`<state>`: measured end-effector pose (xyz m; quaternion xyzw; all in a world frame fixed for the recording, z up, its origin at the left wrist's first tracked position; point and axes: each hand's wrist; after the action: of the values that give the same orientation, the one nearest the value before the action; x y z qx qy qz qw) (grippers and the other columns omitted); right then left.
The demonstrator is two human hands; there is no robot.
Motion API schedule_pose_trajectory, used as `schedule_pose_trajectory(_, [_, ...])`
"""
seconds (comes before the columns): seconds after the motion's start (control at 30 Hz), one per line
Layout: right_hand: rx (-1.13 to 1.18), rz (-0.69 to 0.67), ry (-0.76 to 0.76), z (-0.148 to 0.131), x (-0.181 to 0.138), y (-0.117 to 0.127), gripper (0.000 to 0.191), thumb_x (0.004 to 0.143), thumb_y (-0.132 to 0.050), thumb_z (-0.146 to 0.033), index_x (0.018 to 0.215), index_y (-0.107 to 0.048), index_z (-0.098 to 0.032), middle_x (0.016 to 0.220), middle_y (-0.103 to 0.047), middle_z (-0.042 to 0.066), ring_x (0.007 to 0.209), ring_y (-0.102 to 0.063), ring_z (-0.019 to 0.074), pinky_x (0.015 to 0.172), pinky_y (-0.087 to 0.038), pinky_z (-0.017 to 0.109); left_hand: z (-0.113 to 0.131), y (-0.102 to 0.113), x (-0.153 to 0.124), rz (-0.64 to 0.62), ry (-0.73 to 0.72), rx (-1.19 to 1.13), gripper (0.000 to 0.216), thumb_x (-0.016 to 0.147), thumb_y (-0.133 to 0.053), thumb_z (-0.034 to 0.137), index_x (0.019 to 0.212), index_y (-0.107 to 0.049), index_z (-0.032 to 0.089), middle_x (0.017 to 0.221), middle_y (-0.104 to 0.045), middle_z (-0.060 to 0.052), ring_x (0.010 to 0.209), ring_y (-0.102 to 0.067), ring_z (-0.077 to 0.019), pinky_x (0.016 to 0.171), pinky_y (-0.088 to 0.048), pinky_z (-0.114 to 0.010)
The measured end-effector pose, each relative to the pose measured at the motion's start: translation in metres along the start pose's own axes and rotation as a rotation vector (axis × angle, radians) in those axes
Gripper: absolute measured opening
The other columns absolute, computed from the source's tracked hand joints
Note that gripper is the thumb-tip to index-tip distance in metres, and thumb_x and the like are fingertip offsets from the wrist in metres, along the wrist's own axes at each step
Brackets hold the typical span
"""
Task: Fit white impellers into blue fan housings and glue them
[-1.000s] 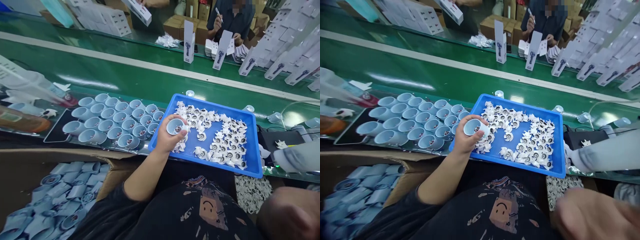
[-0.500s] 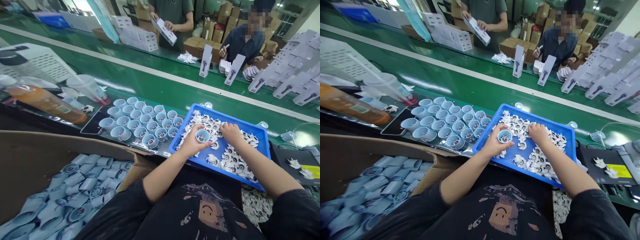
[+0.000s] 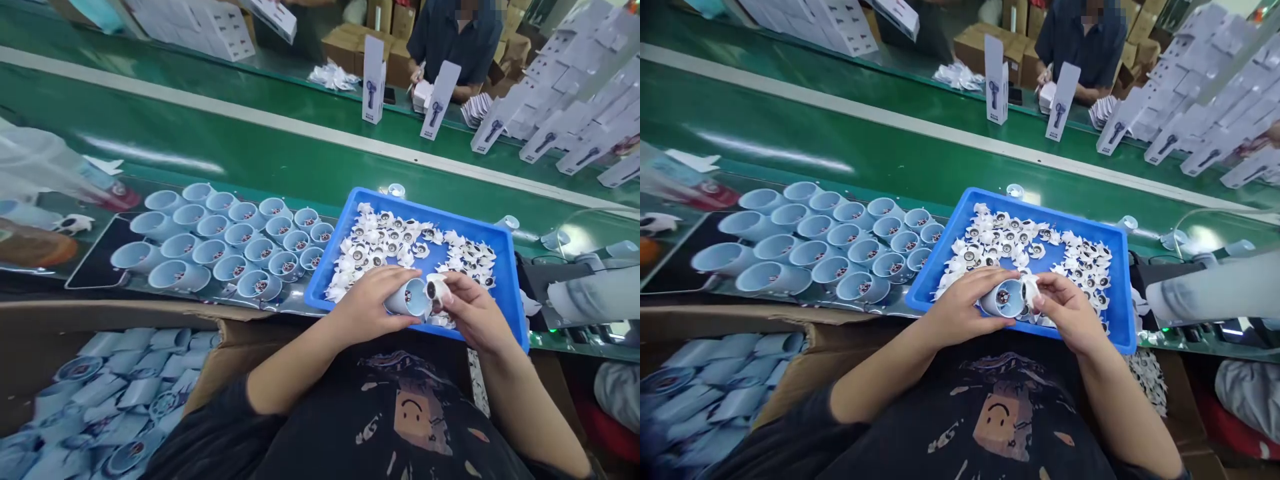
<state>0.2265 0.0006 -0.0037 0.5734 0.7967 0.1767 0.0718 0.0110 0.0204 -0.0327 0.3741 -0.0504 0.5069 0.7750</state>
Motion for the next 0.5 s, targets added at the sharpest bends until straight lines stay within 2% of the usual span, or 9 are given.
schedule_pose_trajectory(0.07, [-0.065,0.02,0.061,-0.011,-0.001,-0.001,0.018,0.091,-0.064,-0.037,0.107,-0.064,-0.026,0.094,-0.061,0.003,0.075,-0.058,0.0143,0.067,-0.05,0.027,0.004,-0.002,-0.001,0.004,-0.061,0.059,0.057,0.082,-0.071,0.04,0.133,-0.051,0.023,0.125,-0.067,-0.011,0.113,-0.064,-0.0271,0.098,-0.051,-0.046])
schedule_pose_trajectory(0.17, [-0.363,0.042,0.281,-0.026,0.0,-0.004,0.012,0.09,-0.066,-0.019,0.101,-0.069,-0.022,0.092,-0.056,0.003,0.08,-0.054,0.0152,0.07,-0.046,0.027,0.009,-0.004,-0.003,0.069,-0.186,0.131,0.048,0.088,-0.065,0.031,0.133,-0.05,0.022,0.121,-0.069,-0.011,0.112,-0.066,-0.0243,0.097,-0.054,-0.042])
schedule_pose_trajectory(0.23, [-0.526,0.046,0.408,-0.029,0.004,-0.008,0.009,0.094,-0.061,-0.019,0.093,-0.069,-0.018,0.085,-0.052,0.004,0.077,-0.052,0.016,0.066,-0.044,0.027,0.013,-0.005,-0.005,0.129,-0.243,0.176,0.045,0.089,-0.063,0.023,0.133,-0.049,0.021,0.117,-0.071,-0.011,0.111,-0.067,-0.0225,0.098,-0.055,-0.04])
schedule_pose_trajectory(0.33, [-0.552,0.04,0.453,-0.025,0.009,-0.015,0.02,0.097,-0.057,-0.023,0.084,-0.069,-0.015,0.08,-0.047,0.003,0.071,-0.049,0.0156,0.061,-0.042,0.027,0.017,-0.008,-0.007,0.191,-0.246,0.249,0.046,0.089,-0.063,0.021,0.133,-0.049,0.02,0.116,-0.072,-0.012,0.11,-0.068,-0.0226,0.098,-0.056,-0.039])
schedule_pose_trajectory(0.5, [-0.565,0.077,0.421,-0.023,0.003,-0.007,0.023,0.101,-0.053,-0.032,0.098,-0.071,-0.019,0.09,-0.05,0.006,0.078,-0.05,0.0183,0.068,-0.045,0.032,0.017,-0.009,-0.005,0.189,-0.214,0.219,0.051,0.089,-0.065,0.028,0.137,-0.048,0.023,0.121,-0.07,-0.011,0.111,-0.067,-0.0236,0.099,-0.055,-0.04])
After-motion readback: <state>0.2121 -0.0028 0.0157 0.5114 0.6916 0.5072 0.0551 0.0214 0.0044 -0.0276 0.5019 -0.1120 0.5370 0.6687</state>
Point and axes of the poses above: each hand's wrist, its own x-axis towards the middle knuckle, its own y-axis out of the back of the hand, z = x × y
